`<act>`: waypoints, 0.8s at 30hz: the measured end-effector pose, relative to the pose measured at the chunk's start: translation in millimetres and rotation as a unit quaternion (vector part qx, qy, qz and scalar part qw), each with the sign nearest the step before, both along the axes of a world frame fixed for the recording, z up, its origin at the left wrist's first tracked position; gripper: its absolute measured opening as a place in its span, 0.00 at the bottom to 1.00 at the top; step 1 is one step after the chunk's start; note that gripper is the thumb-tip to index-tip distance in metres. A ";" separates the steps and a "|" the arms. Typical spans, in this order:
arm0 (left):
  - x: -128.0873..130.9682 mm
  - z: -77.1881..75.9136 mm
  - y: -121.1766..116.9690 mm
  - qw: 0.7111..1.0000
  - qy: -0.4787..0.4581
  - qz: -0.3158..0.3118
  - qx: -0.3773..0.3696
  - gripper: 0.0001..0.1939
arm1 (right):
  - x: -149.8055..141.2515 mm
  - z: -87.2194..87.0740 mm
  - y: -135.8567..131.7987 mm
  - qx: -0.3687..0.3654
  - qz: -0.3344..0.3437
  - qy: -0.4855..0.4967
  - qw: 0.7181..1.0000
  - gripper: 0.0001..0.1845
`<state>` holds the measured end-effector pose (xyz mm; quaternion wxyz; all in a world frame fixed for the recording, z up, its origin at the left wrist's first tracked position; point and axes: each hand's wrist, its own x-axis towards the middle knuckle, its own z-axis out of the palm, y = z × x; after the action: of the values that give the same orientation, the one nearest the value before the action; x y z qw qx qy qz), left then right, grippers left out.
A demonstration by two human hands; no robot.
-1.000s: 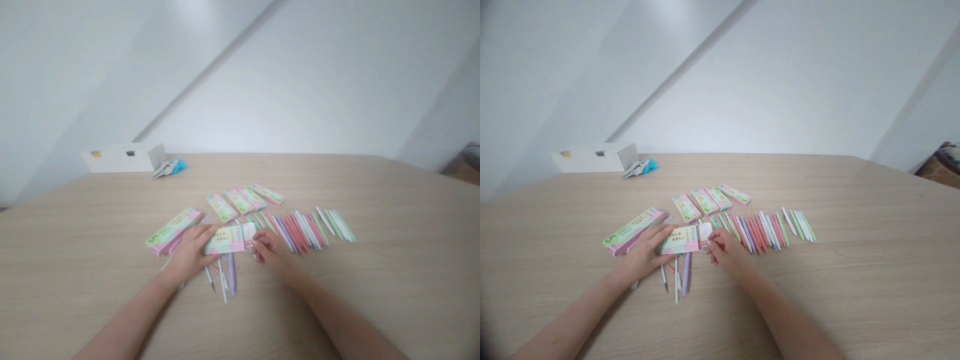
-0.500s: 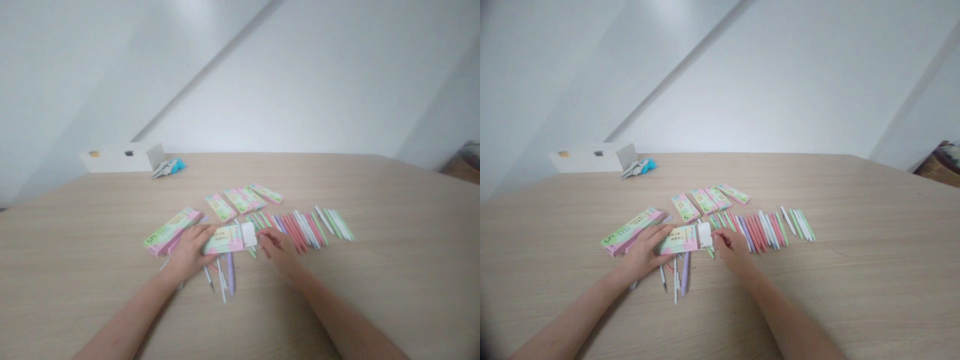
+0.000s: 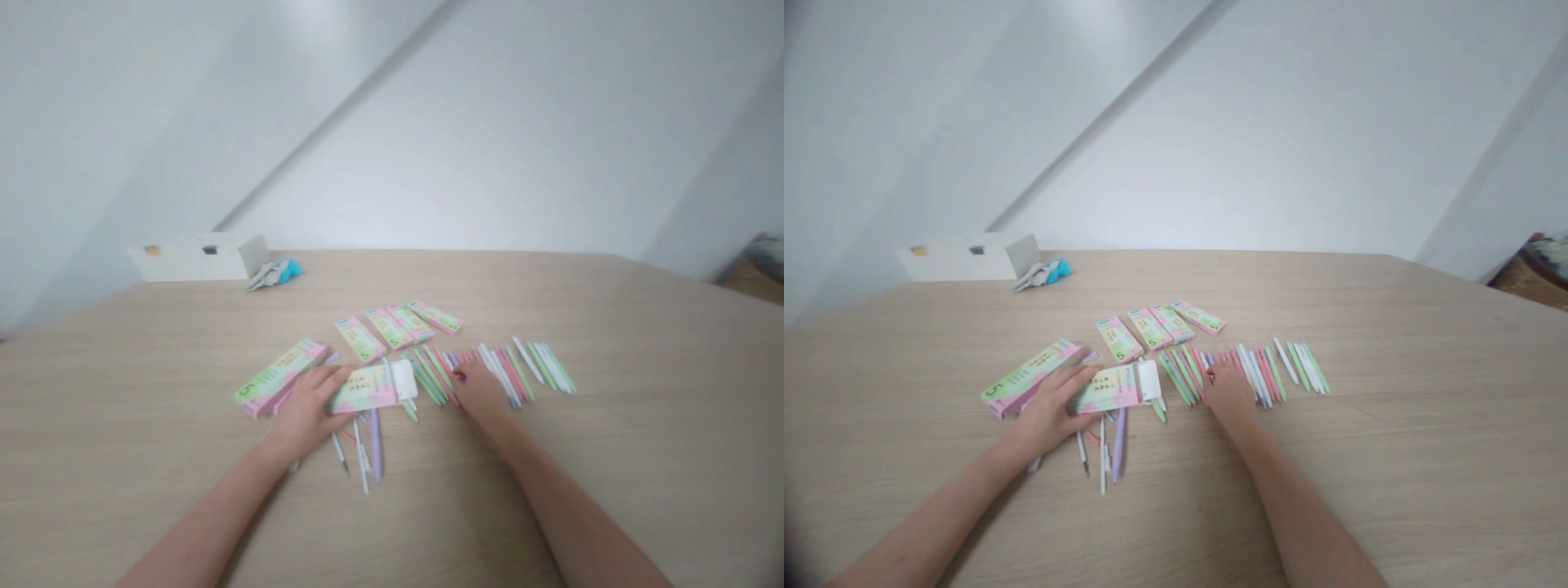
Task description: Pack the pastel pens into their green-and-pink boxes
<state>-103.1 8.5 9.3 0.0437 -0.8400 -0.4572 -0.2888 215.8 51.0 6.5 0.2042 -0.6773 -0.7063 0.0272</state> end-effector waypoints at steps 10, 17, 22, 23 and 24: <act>0.3 -0.4 0.5 1.000 0.008 0.003 0.000 0.28 | -1.2 0.5 -0.6 -0.035 0.007 -0.003 0.999 0.15; -0.5 -1.5 0.7 1.000 0.009 0.006 -0.002 0.29 | -8.1 9.9 -9.3 -0.060 0.024 -0.014 0.998 0.15; -0.1 -0.7 0.8 1.000 0.013 0.005 -0.003 0.29 | -11.5 13.5 -14.2 -0.079 0.050 -0.014 0.996 0.14; 0.0 -0.5 0.7 1.000 0.013 0.005 -0.003 0.29 | -12.0 12.9 -15.0 -0.077 0.051 -0.012 0.996 0.14; 0.1 -0.3 0.6 1.000 0.013 0.004 -0.004 0.29 | -12.4 11.8 -15.7 -0.072 0.051 -0.010 0.996 0.13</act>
<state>-103.0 9.1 9.0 0.0474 -0.8419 -0.4611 -0.2762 203.4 35.3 18.3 0.1462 -0.6539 -0.7378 0.0816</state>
